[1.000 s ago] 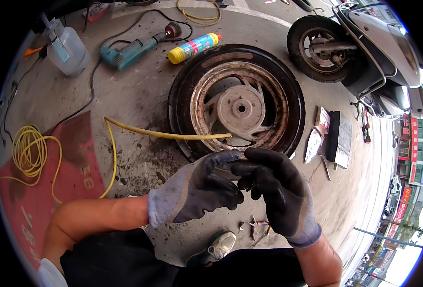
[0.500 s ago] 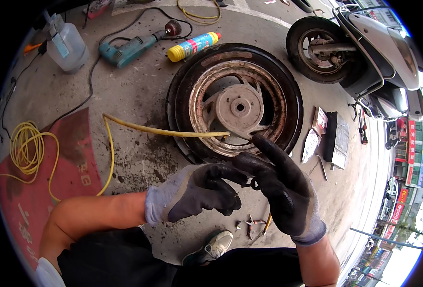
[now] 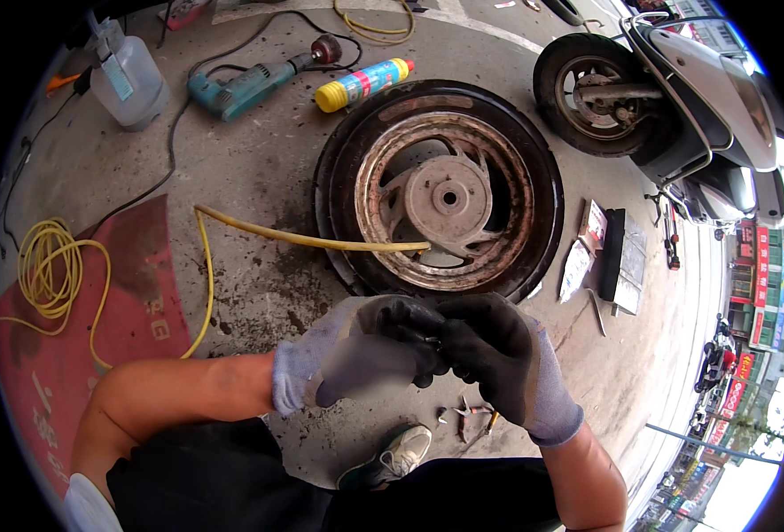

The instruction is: The person removes a tire from a scooter wheel, inspects the rim, and then uses a spray bottle to apply liquid to the tire's surface. They rub the tire with gloved hands to clean or treat it, then place it back on the rim.

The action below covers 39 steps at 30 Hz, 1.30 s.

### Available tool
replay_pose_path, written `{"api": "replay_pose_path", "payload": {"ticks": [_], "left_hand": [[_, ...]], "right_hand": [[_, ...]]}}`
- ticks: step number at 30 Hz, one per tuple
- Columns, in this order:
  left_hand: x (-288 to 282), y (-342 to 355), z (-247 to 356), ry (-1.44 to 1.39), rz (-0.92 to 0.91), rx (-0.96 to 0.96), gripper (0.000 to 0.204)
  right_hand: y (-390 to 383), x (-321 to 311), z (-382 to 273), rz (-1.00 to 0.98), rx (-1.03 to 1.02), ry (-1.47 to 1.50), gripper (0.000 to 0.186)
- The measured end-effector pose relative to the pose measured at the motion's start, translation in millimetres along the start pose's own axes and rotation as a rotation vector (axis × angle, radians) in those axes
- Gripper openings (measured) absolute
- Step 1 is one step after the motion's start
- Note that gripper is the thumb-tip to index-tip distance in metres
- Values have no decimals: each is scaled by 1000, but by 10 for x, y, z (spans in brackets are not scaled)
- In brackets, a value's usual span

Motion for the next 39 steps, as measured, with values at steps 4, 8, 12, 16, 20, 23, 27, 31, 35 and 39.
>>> {"api": "replay_pose_path", "payload": {"ticks": [4, 8, 12, 16, 20, 23, 27, 31, 35, 39], "left_hand": [[-46, -49, 17, -18, 34, 21, 36], [-20, -62, 24, -49, -10, 20, 42], [41, -108, 101, -80, -8, 59, 55], [17, -88, 69, -3, 3, 74, 59], [15, -87, 79, 100, 49, 43, 59], [29, -93, 80, 79, 13, 28, 59], [44, -103, 77, 76, 12, -6, 62], [67, -126, 76, 64, -5, -38, 63], [80, -122, 59, 70, -32, -54, 62], [40, -88, 6, 95, 7, -66, 61]], "right_hand": [[22, -245, -110, 148, -71, 196, 18], [-43, -243, -163, 95, -110, 130, 19], [-40, -196, -136, 74, 2, 166, 20], [-10, -129, -211, 19, -66, 54, 21], [-22, -59, -277, -74, -235, -245, 23], [-34, -55, -232, -100, -231, -237, 24], [-38, -34, -251, -123, -234, -264, 25], [-40, -22, -262, -167, -191, -216, 25], [-31, -45, -256, -160, -291, -228, 25], [-29, -24, -272, -171, -235, -269, 25]]}}
Point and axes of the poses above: each hand's wrist, its own y-axis towards the middle knuckle, its own x-axis out of the palm, z = x × y, the point moved 8 cm from there along y, towards the middle knuckle, and after that the axes turned 13 degrees about -x, right-handed, at the moved point
